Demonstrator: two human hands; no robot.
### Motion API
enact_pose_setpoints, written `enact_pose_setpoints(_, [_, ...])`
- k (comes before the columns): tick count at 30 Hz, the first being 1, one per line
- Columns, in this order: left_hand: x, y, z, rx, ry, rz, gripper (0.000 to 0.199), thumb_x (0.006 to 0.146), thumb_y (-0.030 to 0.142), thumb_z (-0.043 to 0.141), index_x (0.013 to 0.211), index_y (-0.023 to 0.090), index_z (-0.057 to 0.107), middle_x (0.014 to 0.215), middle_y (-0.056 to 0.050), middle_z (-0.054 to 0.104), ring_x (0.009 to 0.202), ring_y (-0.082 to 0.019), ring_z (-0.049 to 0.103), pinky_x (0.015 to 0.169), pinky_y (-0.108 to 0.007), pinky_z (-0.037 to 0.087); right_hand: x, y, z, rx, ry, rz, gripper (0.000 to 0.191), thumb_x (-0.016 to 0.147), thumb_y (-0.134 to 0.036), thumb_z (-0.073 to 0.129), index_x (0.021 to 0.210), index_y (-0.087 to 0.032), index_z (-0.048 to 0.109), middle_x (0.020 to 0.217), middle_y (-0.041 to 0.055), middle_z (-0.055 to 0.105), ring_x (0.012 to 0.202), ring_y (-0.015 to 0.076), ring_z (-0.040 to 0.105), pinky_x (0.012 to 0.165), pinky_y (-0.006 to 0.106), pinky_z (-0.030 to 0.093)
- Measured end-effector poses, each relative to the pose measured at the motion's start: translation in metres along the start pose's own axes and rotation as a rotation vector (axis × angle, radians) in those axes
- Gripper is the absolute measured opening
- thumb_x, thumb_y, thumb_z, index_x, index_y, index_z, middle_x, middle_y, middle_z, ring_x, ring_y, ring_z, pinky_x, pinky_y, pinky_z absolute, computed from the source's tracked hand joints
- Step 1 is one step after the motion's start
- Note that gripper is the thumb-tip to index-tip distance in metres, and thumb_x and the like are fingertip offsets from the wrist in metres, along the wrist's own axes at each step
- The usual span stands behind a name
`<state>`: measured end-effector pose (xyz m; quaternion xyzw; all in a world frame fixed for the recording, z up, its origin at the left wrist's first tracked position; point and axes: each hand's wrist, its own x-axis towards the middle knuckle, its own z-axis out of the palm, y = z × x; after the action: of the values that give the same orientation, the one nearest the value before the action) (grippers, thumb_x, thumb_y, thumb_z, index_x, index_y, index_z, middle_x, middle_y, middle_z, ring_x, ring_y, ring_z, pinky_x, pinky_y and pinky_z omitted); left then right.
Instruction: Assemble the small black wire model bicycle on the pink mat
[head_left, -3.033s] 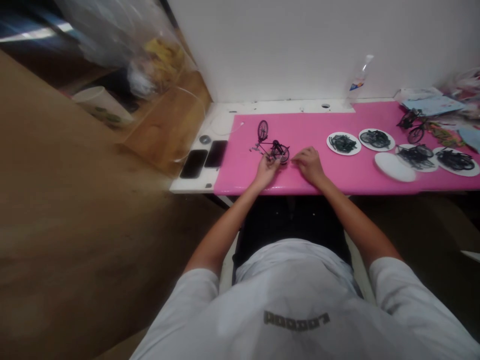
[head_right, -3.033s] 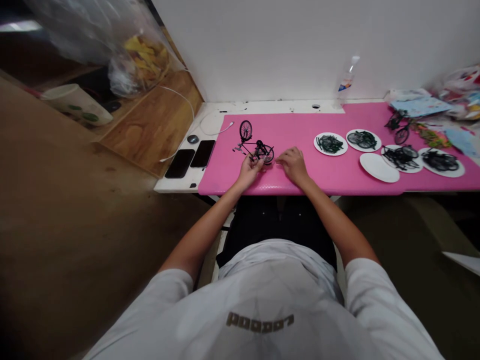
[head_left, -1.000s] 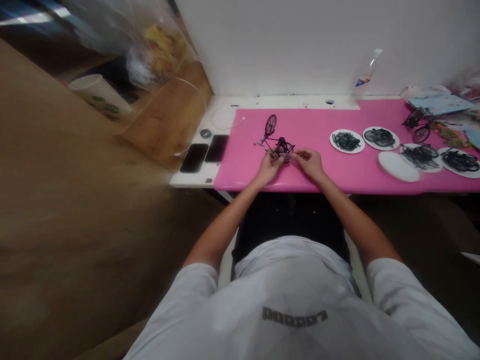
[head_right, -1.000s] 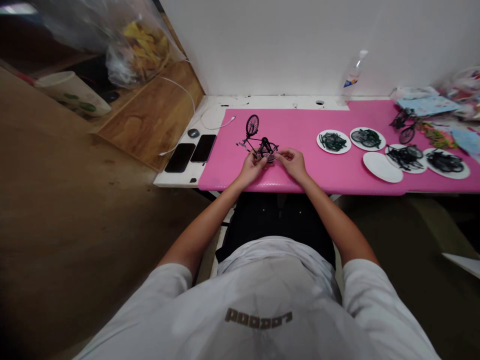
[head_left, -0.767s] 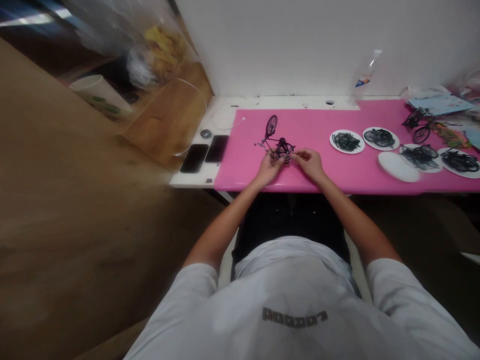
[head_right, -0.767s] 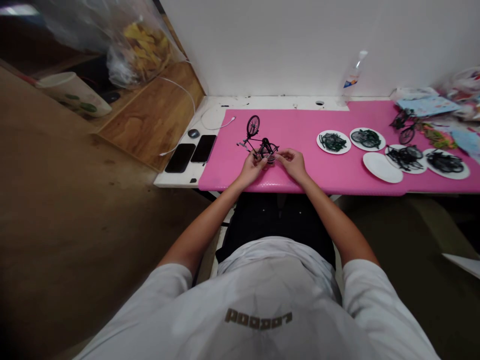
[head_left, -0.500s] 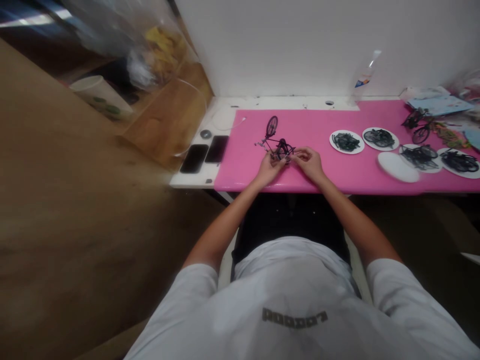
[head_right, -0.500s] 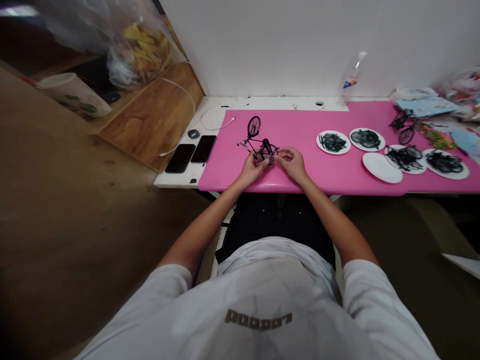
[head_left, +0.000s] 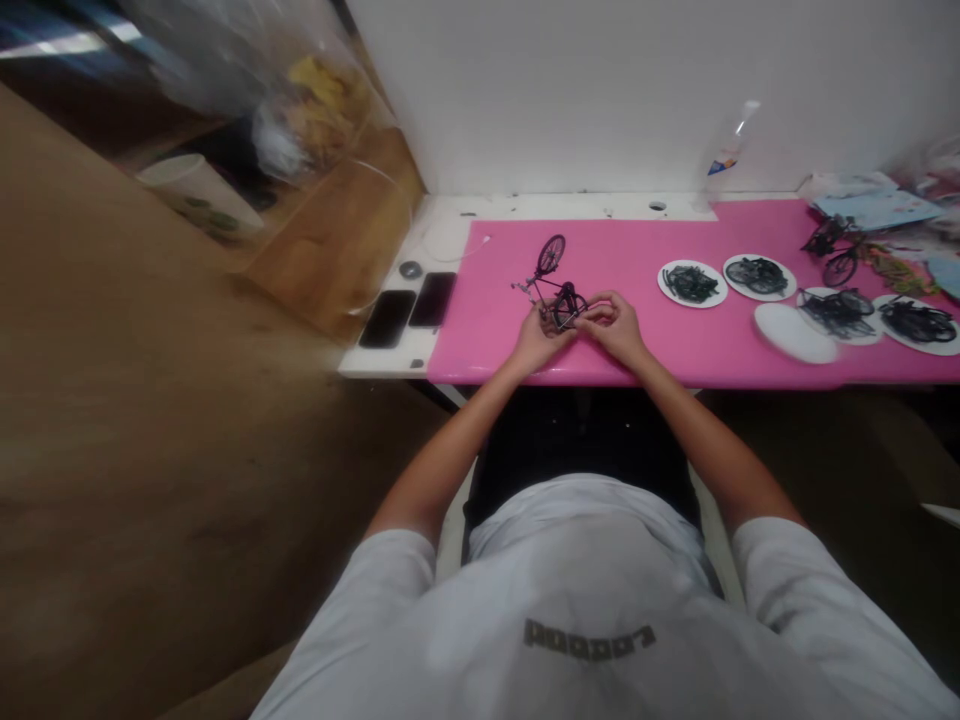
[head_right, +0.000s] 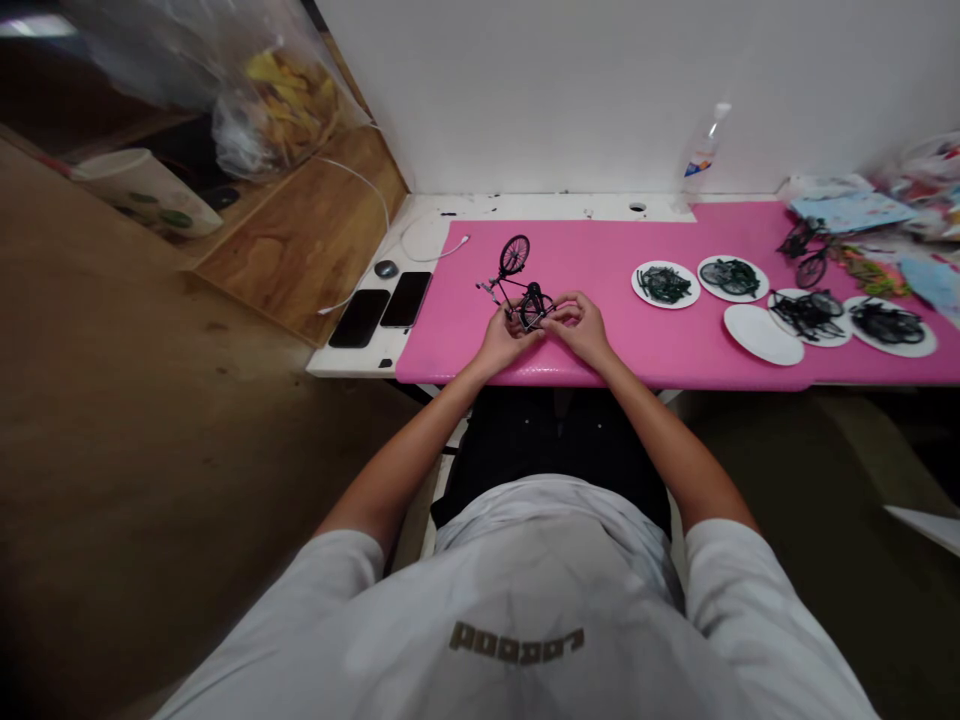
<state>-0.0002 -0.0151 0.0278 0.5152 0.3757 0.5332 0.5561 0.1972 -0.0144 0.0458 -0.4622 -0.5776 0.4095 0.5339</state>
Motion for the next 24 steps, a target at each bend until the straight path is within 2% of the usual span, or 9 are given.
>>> enact_pose_setpoints(10, [-0.0022, 0.0024, 0.0011, -0.027, 0.007, -0.012, 0.064, 0.074, 0.018, 0.102, 0.123, 0.022, 0.06, 0.131, -0.017, 0.085, 0.114, -0.027, 0.087, 0.115, -0.051, 0.068, -0.0019, -0.0026, 0.0002, -0.023, -0.022, -0.008, 0.056, 0.069, -0.049, 0.099, 0.11, -0.027, 0.067, 0.09, 0.0007, 0.082, 0.086, 0.023, 0.079, 0.079, 0.038, 0.058])
enact_pose_setpoints(15, [-0.0012, -0.0002, 0.0007, -0.04, 0.019, -0.011, 0.066, 0.071, 0.021, 0.106, 0.121, 0.021, 0.062, 0.123, -0.016, 0.086, 0.106, -0.025, 0.087, 0.11, -0.049, 0.069, -0.003, -0.0052, 0.0011, -0.049, 0.006, -0.058, 0.065, 0.069, -0.049, 0.1, 0.117, -0.03, 0.061, 0.091, -0.0003, 0.082, 0.084, 0.0224, 0.077, 0.081, 0.039, 0.059])
enact_pose_setpoints(24, [-0.0016, 0.0013, 0.0025, -0.041, 0.023, -0.024, 0.068, 0.067, 0.021, 0.108, 0.117, 0.021, 0.063, 0.121, -0.012, 0.087, 0.104, -0.021, 0.086, 0.106, -0.039, 0.069, -0.004, -0.0057, 0.0015, -0.056, 0.007, -0.064, 0.062, 0.07, -0.05, 0.099, 0.115, -0.029, 0.063, 0.089, 0.0001, 0.082, 0.084, 0.0233, 0.078, 0.079, 0.039, 0.057])
